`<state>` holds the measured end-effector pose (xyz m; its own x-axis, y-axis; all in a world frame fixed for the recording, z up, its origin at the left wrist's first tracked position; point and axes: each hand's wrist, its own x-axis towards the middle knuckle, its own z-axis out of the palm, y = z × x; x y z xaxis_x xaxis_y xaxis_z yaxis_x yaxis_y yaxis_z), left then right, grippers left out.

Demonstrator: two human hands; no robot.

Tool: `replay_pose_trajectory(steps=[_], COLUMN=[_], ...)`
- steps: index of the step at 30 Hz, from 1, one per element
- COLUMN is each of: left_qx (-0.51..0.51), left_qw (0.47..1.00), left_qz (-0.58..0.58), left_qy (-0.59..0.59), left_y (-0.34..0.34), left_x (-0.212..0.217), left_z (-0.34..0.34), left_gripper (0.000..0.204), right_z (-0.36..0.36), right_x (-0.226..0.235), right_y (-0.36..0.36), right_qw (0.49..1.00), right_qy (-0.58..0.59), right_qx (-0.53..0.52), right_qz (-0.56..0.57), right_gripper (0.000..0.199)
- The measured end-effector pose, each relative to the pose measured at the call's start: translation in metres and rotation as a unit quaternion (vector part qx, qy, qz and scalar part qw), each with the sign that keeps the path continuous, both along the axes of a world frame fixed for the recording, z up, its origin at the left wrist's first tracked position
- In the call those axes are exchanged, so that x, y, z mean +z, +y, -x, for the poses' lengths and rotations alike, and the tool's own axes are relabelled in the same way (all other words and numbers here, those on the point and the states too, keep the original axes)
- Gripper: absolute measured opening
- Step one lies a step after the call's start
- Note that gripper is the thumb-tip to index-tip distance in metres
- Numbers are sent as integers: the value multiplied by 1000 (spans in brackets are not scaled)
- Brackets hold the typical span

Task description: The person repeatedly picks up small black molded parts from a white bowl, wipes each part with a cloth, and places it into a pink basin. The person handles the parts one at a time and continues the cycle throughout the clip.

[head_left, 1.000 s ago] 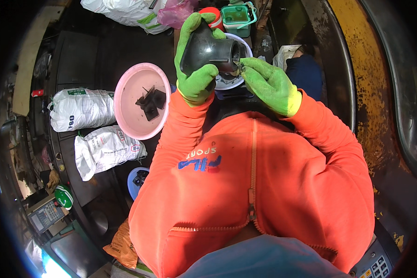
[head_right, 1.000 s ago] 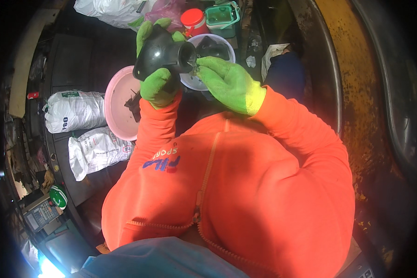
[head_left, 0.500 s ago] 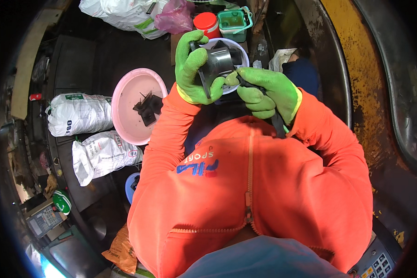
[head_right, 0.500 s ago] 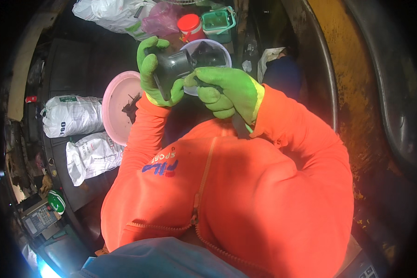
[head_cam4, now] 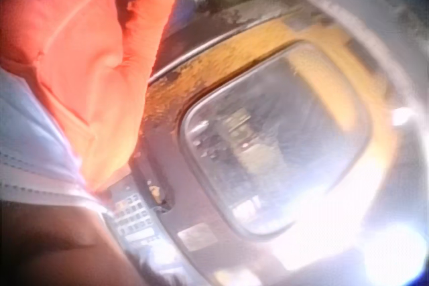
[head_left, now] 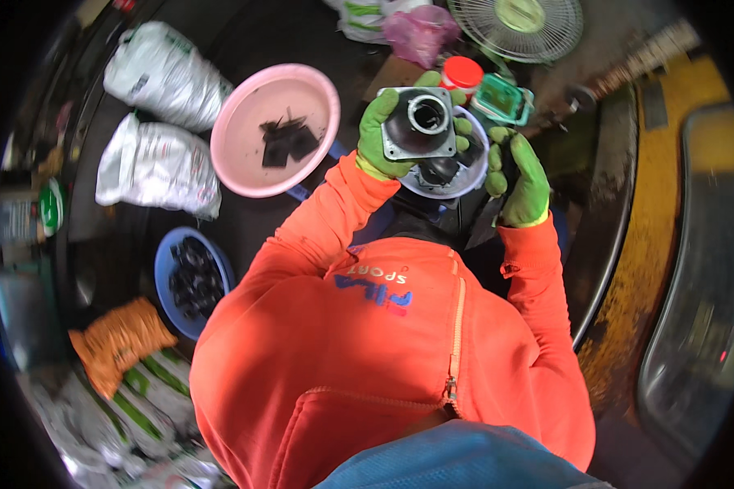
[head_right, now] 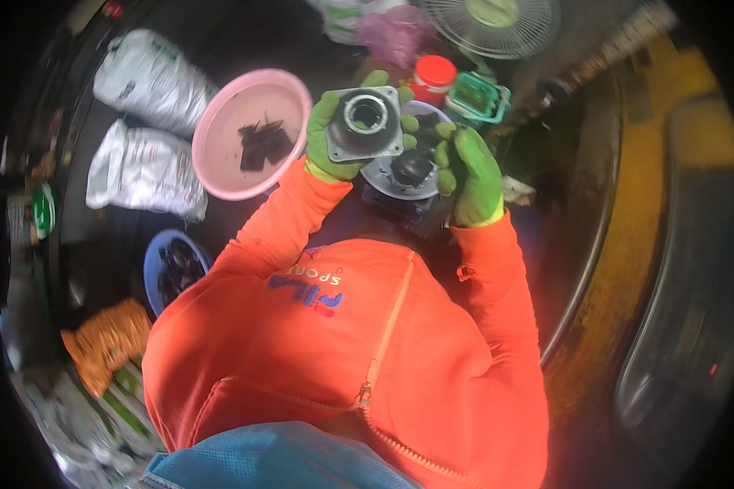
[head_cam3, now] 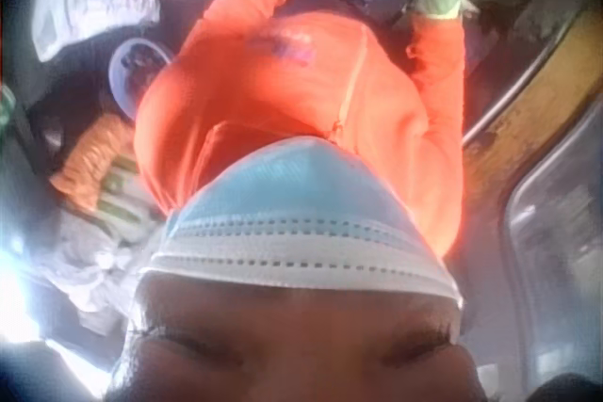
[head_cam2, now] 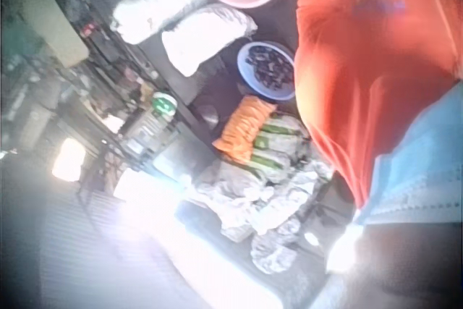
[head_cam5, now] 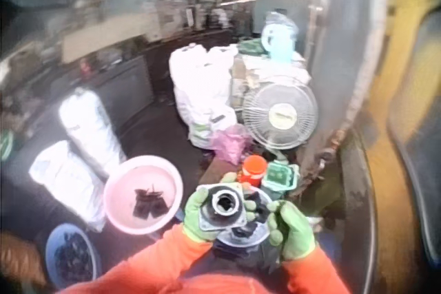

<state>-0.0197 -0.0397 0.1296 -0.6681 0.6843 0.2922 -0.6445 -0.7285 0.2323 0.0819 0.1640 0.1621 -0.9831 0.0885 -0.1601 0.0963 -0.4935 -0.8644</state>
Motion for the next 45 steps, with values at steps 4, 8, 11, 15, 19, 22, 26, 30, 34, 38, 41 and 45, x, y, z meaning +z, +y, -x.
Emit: replay_pose_trajectory(steps=[4,8,11,15,19,22,26,30,34,38,41,45], left_qx=[111,321,444,715,702,629,530,353,54,30,-6,32], left_qw=[986,853,612,325,344,500,705,712,654,357,306,481], left_qz=[93,294,373,318,384,420,406,485,667,790,840,768], left_qy=[-80,-287,-538,-531,-491,-422,-239,366,352,497,448,422], left_y=[-66,-186,-291,-438,-489,-428,-286,-125,9,84,101,82], left_x=[-48,-151,-235,-264,-214,-196,-185,-160,-148,-166,-182,-187], left_z=[0,-47,-111,-175,-180,-123,-43,15,31,29,30,29], left_gripper=[57,27,26,50,70,62,48,36,47,69,73,66], right_z=[32,12,4,11,15,9,0,-6,-9,-7,-7,-10], right_x=[-59,-117,-134,-137,-139,-136,-119,-114,-119,-120,-119,-127], right_y=[30,67,85,95,94,89,83,82,87,83,72,64], right_qw=[997,975,981,972,973,983,989,983,974,976,994,987], right_qy=[-79,-221,-193,-211,-178,-136,-115,-106,-120,-145,-83,-147], right_qx=[13,-10,6,71,103,76,30,-14,-88,-119,-33,-39], right_qz=[-3,-21,15,79,104,101,83,148,171,107,57,-58], right_gripper=[33,25,22,26,31,38,39,26,22,30,37,54])
